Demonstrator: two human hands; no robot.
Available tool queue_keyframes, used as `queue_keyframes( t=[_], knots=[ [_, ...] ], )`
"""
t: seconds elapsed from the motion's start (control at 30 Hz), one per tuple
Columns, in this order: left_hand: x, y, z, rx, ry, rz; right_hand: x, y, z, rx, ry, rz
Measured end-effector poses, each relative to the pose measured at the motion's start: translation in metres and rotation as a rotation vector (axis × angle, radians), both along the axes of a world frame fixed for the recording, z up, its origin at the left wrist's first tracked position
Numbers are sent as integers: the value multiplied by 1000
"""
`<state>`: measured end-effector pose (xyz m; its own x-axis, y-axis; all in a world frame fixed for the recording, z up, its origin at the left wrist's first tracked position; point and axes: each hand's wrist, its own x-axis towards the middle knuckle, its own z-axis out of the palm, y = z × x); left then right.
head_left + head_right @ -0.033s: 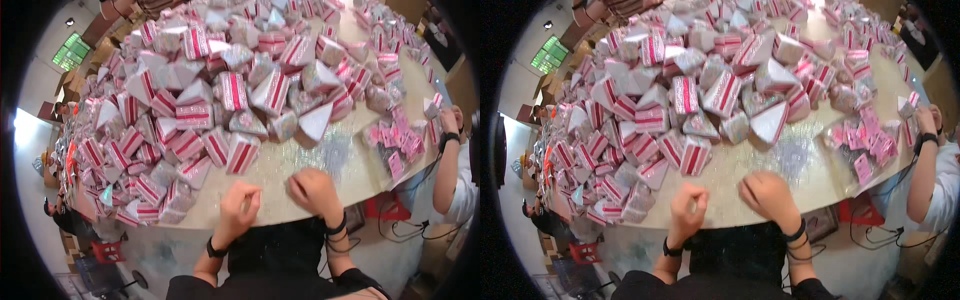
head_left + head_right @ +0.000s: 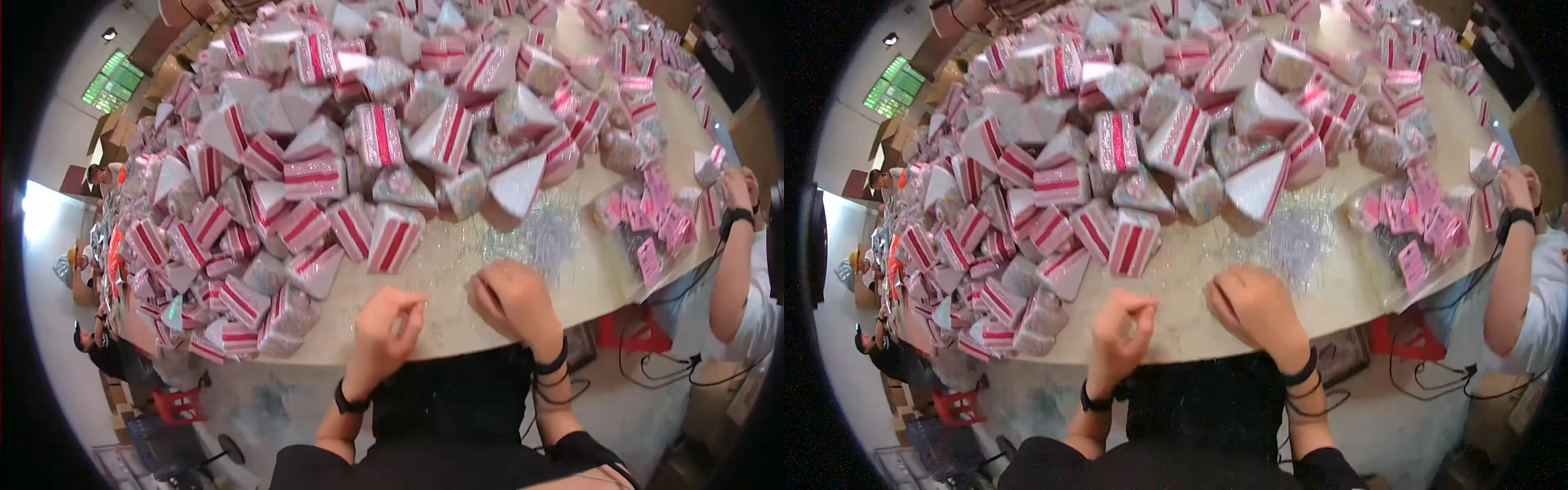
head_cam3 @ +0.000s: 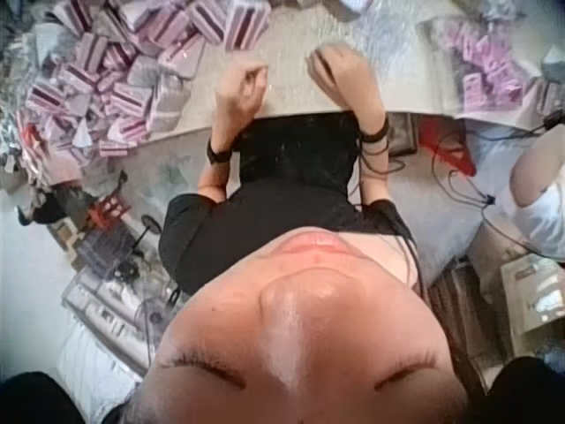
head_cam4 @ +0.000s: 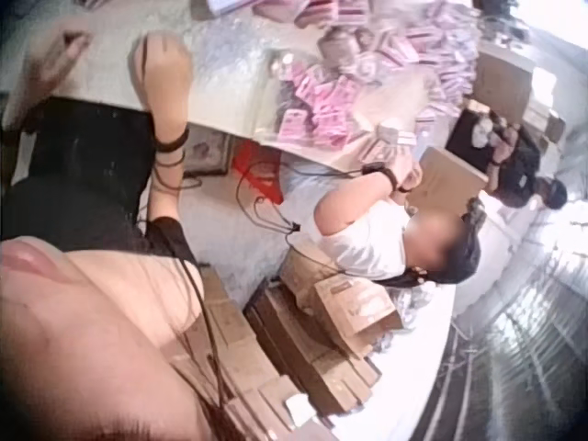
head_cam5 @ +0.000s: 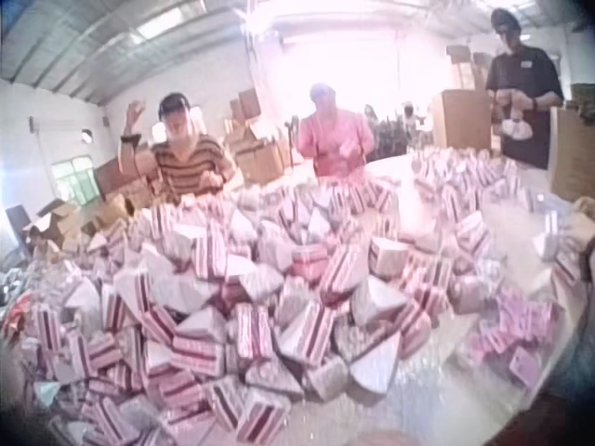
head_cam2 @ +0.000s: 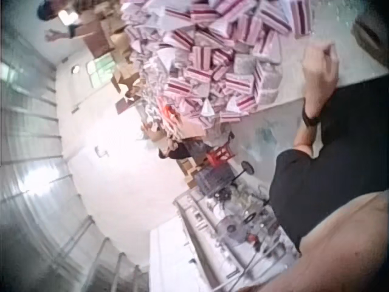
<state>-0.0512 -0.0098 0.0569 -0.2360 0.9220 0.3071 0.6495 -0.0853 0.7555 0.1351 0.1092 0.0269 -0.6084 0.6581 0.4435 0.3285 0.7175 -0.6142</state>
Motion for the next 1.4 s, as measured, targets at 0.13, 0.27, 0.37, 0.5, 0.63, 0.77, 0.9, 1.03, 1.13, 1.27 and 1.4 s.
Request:
queue_keyframes(
  t=[0.13, 0.27, 0.37, 0.5, 0.63, 0.77, 0.9, 1.03, 1.13, 1.27, 1.4],
  knots=[
    [-14, -12, -16, 48, 190, 62, 2, 0, -5, -31, -55, 4],
    [-21, -22, -29, 93, 331, 130, -2, 2, 7, 43, -60, 43],
    [-19, -28, -31, 90, 357, 166, -6, 2, 5, 123, -104, 138],
    [-20, -19, -38, 128, 339, 121, -5, 2, 1, 202, -139, 262],
    [-19, -20, -38, 123, 304, 57, -10, -5, -9, 167, -204, 267],
    [-22, -23, -41, 131, 326, 30, -14, -3, -14, 133, -157, 268],
    [-21, -22, -41, 128, 343, 32, -12, -2, -16, 137, -113, 210],
    [-22, -22, -43, 139, 361, 20, -14, -3, -19, 142, -36, 166],
    [-20, -23, -42, 140, 370, 19, -13, -2, -20, 163, -25, 185],
    [-20, -18, -44, 175, 378, 4, -12, -1, -18, 113, -47, 199],
    [-20, -19, -44, 179, 409, -23, -10, -3, -8, 24, 50, 201]
  ],
)
